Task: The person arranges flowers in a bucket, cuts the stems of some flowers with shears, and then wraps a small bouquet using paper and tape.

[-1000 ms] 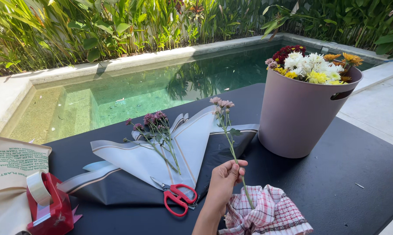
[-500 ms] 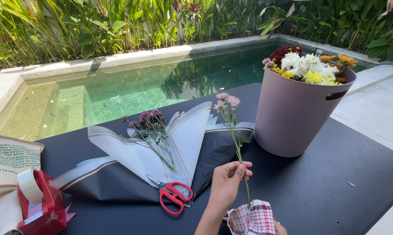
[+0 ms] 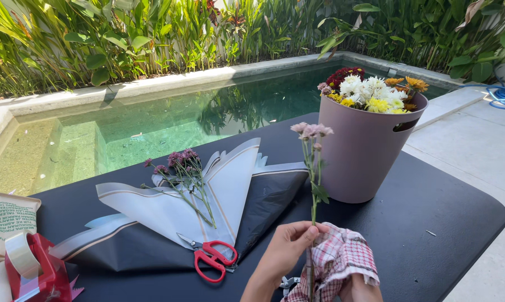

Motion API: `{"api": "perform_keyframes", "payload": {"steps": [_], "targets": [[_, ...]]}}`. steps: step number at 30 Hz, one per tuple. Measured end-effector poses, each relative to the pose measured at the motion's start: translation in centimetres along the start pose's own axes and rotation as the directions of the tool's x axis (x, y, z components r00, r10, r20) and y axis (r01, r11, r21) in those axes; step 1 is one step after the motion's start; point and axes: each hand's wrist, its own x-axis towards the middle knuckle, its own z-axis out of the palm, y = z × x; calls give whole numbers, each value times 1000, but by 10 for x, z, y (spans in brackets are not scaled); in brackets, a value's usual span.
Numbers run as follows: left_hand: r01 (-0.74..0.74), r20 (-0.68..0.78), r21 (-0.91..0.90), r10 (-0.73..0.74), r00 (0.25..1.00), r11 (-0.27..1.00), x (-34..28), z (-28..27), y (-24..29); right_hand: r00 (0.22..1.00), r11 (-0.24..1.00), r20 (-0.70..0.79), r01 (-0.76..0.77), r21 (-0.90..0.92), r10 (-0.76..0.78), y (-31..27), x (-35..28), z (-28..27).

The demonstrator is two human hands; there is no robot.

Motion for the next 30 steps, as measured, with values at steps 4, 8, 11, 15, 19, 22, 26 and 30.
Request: {"api": "perform_keyframes", "payload": {"steps": [4, 8, 11, 15, 19, 22, 26, 30], "targets": [[44, -90, 175, -28, 995, 984, -1, 15, 2, 995, 992, -37, -96, -84, 93, 17, 44, -22], [85, -64, 148, -76, 995, 985, -3, 12, 8, 987, 942, -109, -144, -304, 116, -2, 28, -9], [73, -31, 134, -70, 997, 988, -8, 10, 15, 991, 927, -79, -126, -353, 105, -7, 16, -3], [110, 83, -102, -102, 991, 989, -7, 14, 7, 998, 946, -42, -58, -318, 47, 8, 30, -22], [150, 121, -103, -138, 983, 983, -6, 12, 7, 999, 952, -53, -17, -305, 1, 31, 56, -47], [199, 97, -43, -195, 976, 979, -2, 11, 4, 997, 955, -69, 20, -296, -42, 40, 58, -49], [109, -74, -21, -110, 991, 994, 4, 14, -8, 995, 998, -98, -10, -59, 4, 44, 42, -31], [32, -219, 74, -15, 976, 997, 9, 15, -13, 999, 995, -45, 23, -97, -27, 67, 59, -51]]}}
